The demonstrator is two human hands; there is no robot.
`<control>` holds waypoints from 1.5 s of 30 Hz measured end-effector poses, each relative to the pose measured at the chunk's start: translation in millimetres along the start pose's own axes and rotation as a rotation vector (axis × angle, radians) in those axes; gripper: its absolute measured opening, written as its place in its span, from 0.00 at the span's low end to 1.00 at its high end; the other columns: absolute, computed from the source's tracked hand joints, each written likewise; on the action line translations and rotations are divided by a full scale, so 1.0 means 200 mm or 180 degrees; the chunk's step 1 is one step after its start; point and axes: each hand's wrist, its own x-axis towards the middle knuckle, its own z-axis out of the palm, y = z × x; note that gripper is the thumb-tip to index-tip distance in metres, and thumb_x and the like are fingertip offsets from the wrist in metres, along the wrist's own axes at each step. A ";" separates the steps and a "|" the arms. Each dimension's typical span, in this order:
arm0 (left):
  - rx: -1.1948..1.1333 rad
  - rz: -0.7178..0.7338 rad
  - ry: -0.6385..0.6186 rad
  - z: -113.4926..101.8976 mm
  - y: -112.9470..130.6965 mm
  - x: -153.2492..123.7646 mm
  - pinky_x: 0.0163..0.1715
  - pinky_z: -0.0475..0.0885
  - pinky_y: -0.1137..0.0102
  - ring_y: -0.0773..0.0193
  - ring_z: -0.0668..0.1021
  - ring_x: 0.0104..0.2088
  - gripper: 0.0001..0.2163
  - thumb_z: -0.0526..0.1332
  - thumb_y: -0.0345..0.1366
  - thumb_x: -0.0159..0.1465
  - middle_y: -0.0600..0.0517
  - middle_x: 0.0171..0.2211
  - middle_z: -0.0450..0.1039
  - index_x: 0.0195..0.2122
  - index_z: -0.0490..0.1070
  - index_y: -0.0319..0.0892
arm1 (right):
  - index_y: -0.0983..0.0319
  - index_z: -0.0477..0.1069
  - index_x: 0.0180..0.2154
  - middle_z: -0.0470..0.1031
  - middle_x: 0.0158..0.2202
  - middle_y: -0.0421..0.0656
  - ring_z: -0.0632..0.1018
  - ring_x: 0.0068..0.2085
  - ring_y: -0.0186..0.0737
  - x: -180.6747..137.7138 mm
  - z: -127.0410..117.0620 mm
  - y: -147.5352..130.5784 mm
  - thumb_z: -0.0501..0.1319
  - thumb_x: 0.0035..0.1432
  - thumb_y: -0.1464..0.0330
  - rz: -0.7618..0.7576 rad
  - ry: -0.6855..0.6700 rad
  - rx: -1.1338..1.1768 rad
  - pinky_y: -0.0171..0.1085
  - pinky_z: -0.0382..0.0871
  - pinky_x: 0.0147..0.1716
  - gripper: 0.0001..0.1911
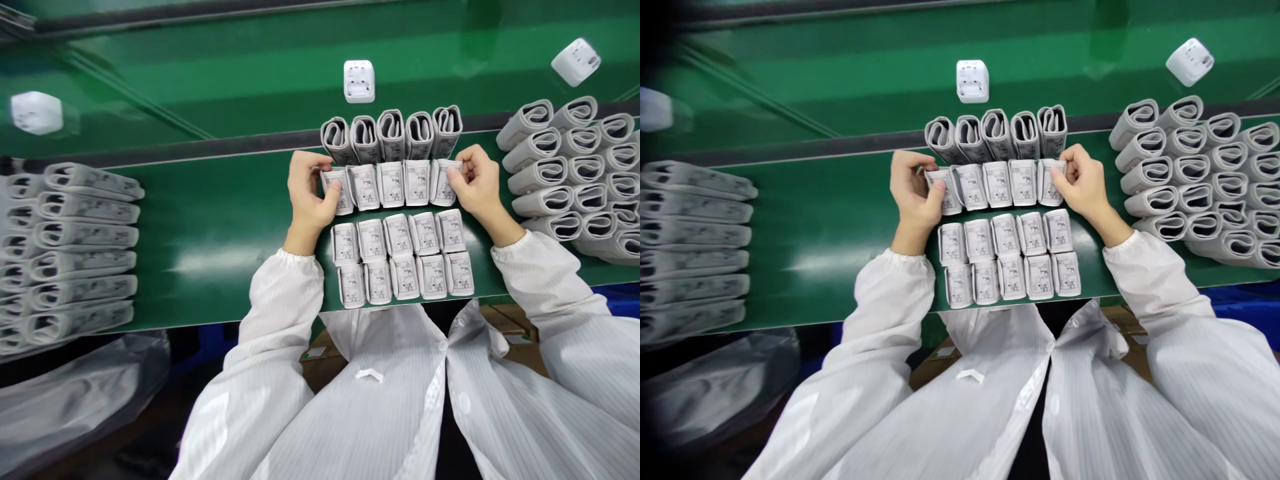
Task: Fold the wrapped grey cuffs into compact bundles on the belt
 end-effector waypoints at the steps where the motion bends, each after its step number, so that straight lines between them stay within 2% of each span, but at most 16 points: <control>1: 0.0058 -0.0008 0.0039 0.00 0.01 0.01 0.60 0.80 0.47 0.48 0.81 0.52 0.33 0.63 0.76 0.70 0.47 0.46 0.71 0.53 0.75 0.49 | 0.51 0.69 0.38 0.59 0.25 0.33 0.69 0.29 0.42 0.00 0.00 -0.01 0.72 0.72 0.47 -0.0012 0.0015 -0.0001 0.45 0.72 0.37 0.20; 6: 0.0348 0.0084 -0.0080 -0.01 0.07 0.06 0.65 0.79 0.39 0.44 0.82 0.55 0.26 0.68 0.69 0.71 0.46 0.45 0.76 0.51 0.76 0.51 | 0.52 0.70 0.36 0.64 0.29 0.35 0.70 0.32 0.44 0.02 -0.02 -0.04 0.75 0.64 0.62 -0.0286 0.0070 -0.0140 0.48 0.74 0.40 0.14; 9: 0.0413 0.0058 -0.0224 -0.04 0.07 0.06 0.65 0.78 0.37 0.42 0.83 0.53 0.26 0.69 0.70 0.70 0.45 0.42 0.77 0.47 0.77 0.51 | 0.53 0.72 0.38 0.71 0.36 0.41 0.70 0.33 0.43 0.05 -0.03 -0.02 0.72 0.57 0.72 -0.0378 0.0124 -0.0154 0.47 0.68 0.34 0.11; 11: 0.0385 0.0084 -0.0120 -0.07 0.05 0.04 0.60 0.79 0.39 0.43 0.82 0.49 0.28 0.66 0.72 0.71 0.45 0.39 0.76 0.43 0.77 0.50 | 0.53 0.70 0.37 0.72 0.37 0.43 0.72 0.31 0.42 0.06 -0.05 0.02 0.70 0.50 0.77 -0.0291 0.0486 -0.0138 0.46 0.65 0.31 0.17; 13: 0.0249 0.0216 -0.0005 -0.11 0.04 0.00 0.48 0.79 0.47 0.49 0.79 0.39 0.30 0.61 0.73 0.74 0.47 0.33 0.72 0.37 0.75 0.49 | 0.51 0.64 0.31 0.69 0.32 0.40 0.68 0.26 0.41 0.05 -0.08 0.05 0.68 0.42 0.77 -0.0082 0.0729 -0.0348 0.48 0.62 0.28 0.19; 14: 0.0142 0.0277 -0.0046 -0.13 0.04 -0.03 0.41 0.76 0.51 0.53 0.76 0.33 0.30 0.58 0.72 0.75 0.49 0.29 0.68 0.34 0.73 0.49 | 0.50 0.63 0.28 0.68 0.27 0.39 0.67 0.24 0.42 0.04 -0.11 0.06 0.67 0.43 0.74 -0.0054 0.0565 -0.0493 0.49 0.62 0.29 0.16; 16: -0.0081 0.0323 -0.0322 -0.16 0.05 -0.08 0.32 0.66 0.57 0.59 0.68 0.26 0.31 0.56 0.69 0.78 0.53 0.24 0.63 0.29 0.69 0.48 | 0.51 0.66 0.23 0.71 0.22 0.44 0.70 0.24 0.46 0.00 -0.17 0.05 0.65 0.46 0.67 -0.0303 -0.0176 -0.0393 0.51 0.64 0.30 0.08; 19: -0.0264 0.0296 -0.0888 -0.18 0.09 -0.13 0.29 0.57 0.60 0.63 0.64 0.23 0.31 0.56 0.64 0.80 0.54 0.22 0.61 0.25 0.64 0.47 | 0.51 0.74 0.22 0.77 0.23 0.46 0.75 0.24 0.48 -0.05 -0.23 -0.02 0.66 0.51 0.60 -0.0757 -0.1059 -0.0184 0.50 0.65 0.29 0.08; 21: -0.0294 0.0365 -0.1230 -0.17 0.12 -0.13 0.29 0.57 0.61 0.63 0.63 0.23 0.31 0.57 0.61 0.81 0.55 0.21 0.59 0.24 0.60 0.47 | 0.52 0.72 0.21 0.75 0.21 0.44 0.74 0.22 0.46 -0.07 -0.24 -0.07 0.68 0.53 0.57 -0.0806 -0.1354 -0.0180 0.48 0.64 0.27 0.13; 24: -0.0276 0.0468 -0.1580 -0.15 0.15 -0.11 0.30 0.56 0.61 0.64 0.61 0.23 0.33 0.59 0.59 0.80 0.57 0.20 0.53 0.22 0.53 0.47 | 0.52 0.69 0.19 0.72 0.20 0.42 0.72 0.21 0.44 -0.06 -0.21 -0.11 0.68 0.55 0.57 -0.0692 -0.1424 -0.0180 0.47 0.62 0.27 0.17; 28: -0.0301 0.0420 -0.1587 -0.13 0.16 -0.10 0.30 0.56 0.61 0.64 0.59 0.24 0.34 0.60 0.59 0.80 0.57 0.20 0.52 0.21 0.53 0.47 | 0.53 0.66 0.19 0.67 0.19 0.39 0.67 0.21 0.41 -0.07 -0.19 -0.10 0.68 0.57 0.61 -0.0750 -0.1254 -0.0139 0.46 0.57 0.26 0.18; 33: -0.0836 0.0151 -0.1365 -0.10 0.17 -0.11 0.34 0.62 0.61 0.64 0.62 0.27 0.37 0.64 0.64 0.79 0.56 0.22 0.54 0.21 0.55 0.45 | 0.53 0.60 0.19 0.61 0.18 0.37 0.62 0.22 0.40 -0.08 -0.18 -0.09 0.67 0.55 0.68 -0.0543 -0.0553 -0.0355 0.46 0.53 0.28 0.19; 36: -0.1214 -0.0176 -0.1278 -0.10 0.18 -0.11 0.36 0.67 0.62 0.63 0.70 0.30 0.35 0.69 0.67 0.74 0.54 0.26 0.64 0.23 0.67 0.44 | 0.53 0.59 0.19 0.58 0.18 0.35 0.61 0.22 0.39 -0.08 -0.18 -0.10 0.67 0.53 0.76 -0.0297 -0.0235 -0.0604 0.46 0.53 0.30 0.22; 39: -0.1551 -0.0375 -0.1431 -0.13 0.19 -0.10 0.41 0.75 0.61 0.60 0.79 0.38 0.27 0.78 0.66 0.67 0.50 0.34 0.76 0.31 0.80 0.45 | 0.53 0.53 0.17 0.54 0.17 0.34 0.59 0.22 0.39 -0.06 -0.17 -0.12 0.66 0.51 0.82 -0.0046 -0.0008 -0.0811 0.45 0.52 0.29 0.27; 42: -0.1787 -0.0585 -0.1560 -0.15 0.19 -0.09 0.49 0.81 0.57 0.55 0.84 0.46 0.25 0.83 0.64 0.61 0.46 0.42 0.82 0.36 0.85 0.46 | 0.53 0.51 0.16 0.53 0.17 0.33 0.58 0.22 0.38 -0.05 -0.16 -0.13 0.65 0.52 0.83 0.0012 0.0149 -0.0818 0.45 0.51 0.30 0.29; 45: -0.1873 -0.0709 -0.1441 -0.16 0.18 -0.09 0.51 0.82 0.55 0.54 0.85 0.45 0.26 0.82 0.65 0.61 0.46 0.41 0.83 0.35 0.85 0.46 | 0.53 0.52 0.17 0.53 0.17 0.33 0.58 0.22 0.37 -0.05 -0.16 -0.12 0.65 0.53 0.81 -0.0090 0.0224 -0.0680 0.45 0.50 0.30 0.27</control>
